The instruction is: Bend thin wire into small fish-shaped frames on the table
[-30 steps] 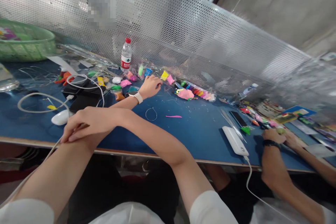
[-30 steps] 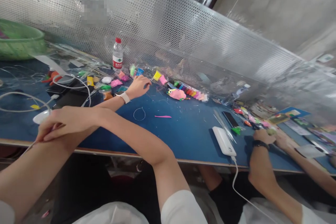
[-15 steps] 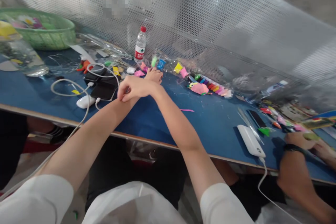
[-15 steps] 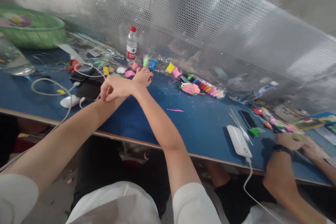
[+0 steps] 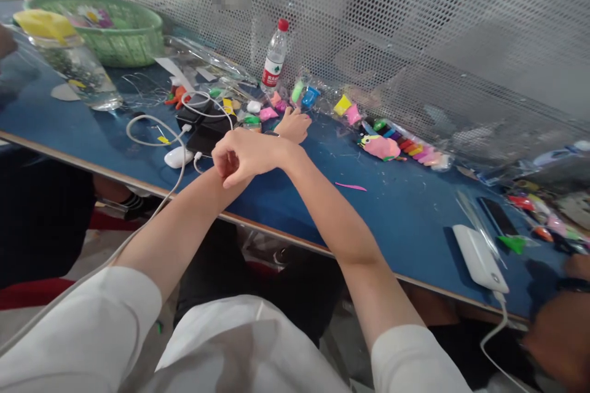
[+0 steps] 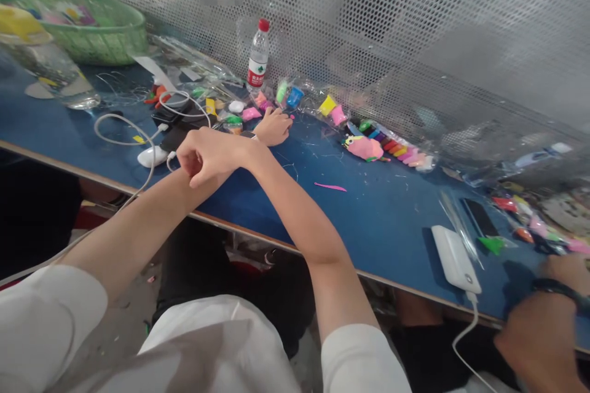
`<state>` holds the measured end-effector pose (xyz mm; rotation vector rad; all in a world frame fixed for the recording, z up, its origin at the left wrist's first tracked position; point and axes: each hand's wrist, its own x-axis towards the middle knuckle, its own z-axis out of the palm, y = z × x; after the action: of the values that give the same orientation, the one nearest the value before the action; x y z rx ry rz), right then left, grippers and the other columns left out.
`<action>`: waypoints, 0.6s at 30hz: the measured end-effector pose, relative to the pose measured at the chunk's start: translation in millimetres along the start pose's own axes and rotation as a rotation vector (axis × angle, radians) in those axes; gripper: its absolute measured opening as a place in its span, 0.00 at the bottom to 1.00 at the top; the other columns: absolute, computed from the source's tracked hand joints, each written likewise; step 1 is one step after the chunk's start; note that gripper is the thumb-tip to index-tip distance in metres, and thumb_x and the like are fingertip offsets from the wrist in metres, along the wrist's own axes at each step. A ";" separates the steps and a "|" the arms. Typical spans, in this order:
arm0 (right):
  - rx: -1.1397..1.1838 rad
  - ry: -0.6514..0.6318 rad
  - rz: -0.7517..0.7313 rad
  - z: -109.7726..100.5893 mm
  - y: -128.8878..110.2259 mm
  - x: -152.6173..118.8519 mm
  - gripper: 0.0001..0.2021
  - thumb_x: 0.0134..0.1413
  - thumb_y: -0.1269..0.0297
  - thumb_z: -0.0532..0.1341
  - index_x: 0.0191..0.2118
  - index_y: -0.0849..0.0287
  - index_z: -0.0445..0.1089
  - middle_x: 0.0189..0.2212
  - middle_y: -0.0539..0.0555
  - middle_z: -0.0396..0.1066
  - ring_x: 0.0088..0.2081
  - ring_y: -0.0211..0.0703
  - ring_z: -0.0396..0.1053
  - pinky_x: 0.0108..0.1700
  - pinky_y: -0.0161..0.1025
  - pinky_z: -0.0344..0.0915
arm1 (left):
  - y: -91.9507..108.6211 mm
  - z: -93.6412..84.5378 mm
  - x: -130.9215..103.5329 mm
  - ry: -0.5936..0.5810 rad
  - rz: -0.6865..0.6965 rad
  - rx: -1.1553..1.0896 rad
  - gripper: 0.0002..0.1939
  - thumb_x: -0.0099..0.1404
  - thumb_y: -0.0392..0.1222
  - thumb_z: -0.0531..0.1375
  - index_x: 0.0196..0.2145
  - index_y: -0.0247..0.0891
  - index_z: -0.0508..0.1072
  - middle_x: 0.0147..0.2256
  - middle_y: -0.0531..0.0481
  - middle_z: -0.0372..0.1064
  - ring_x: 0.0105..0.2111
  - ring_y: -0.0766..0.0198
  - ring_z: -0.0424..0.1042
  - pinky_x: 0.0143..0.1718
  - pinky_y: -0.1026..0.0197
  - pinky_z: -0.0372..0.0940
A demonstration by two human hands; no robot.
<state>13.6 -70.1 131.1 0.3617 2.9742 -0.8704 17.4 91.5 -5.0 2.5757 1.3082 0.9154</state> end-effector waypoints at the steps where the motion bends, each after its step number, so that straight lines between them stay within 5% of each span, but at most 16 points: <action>1: -0.013 -0.002 -0.005 2.4 -5.4 1.2 0.06 0.63 0.75 0.77 0.37 0.62 0.81 0.35 0.50 0.81 0.38 0.38 0.75 0.45 0.36 0.68 | 0.7 -2.2 -0.5 -0.021 0.007 0.040 0.18 0.75 0.34 0.58 0.53 0.28 0.86 0.55 0.24 0.81 0.67 0.27 0.69 0.72 0.21 0.53; 8: -0.243 0.002 0.007 11.4 -28.8 4.9 0.09 0.63 0.71 0.74 0.33 0.59 0.75 0.36 0.52 0.81 0.37 0.42 0.73 0.39 0.41 0.62 | 9.0 -11.2 -3.4 -0.095 0.019 0.201 0.21 0.76 0.31 0.56 0.56 0.28 0.86 0.57 0.26 0.82 0.67 0.29 0.70 0.72 0.26 0.56; 13: -0.440 0.007 0.159 22.0 -53.3 8.0 0.05 0.64 0.70 0.73 0.44 0.61 0.80 0.47 0.60 0.85 0.44 0.52 0.80 0.42 0.44 0.67 | -0.1 -5.6 -1.8 -0.061 0.023 0.214 0.21 0.75 0.32 0.57 0.56 0.32 0.86 0.55 0.30 0.84 0.65 0.31 0.72 0.71 0.25 0.59; 18: -0.527 0.049 0.135 32.7 -60.2 14.2 0.11 0.68 0.76 0.67 0.53 0.61 0.80 0.55 0.63 0.85 0.53 0.59 0.83 0.52 0.49 0.75 | -7.2 -2.8 0.9 -0.028 -0.010 0.163 0.19 0.73 0.32 0.59 0.53 0.36 0.87 0.52 0.32 0.84 0.63 0.32 0.72 0.70 0.24 0.61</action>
<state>-15.3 -133.7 134.1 0.5494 3.0192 -0.0527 11.2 96.2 -4.8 2.6883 1.4429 0.7996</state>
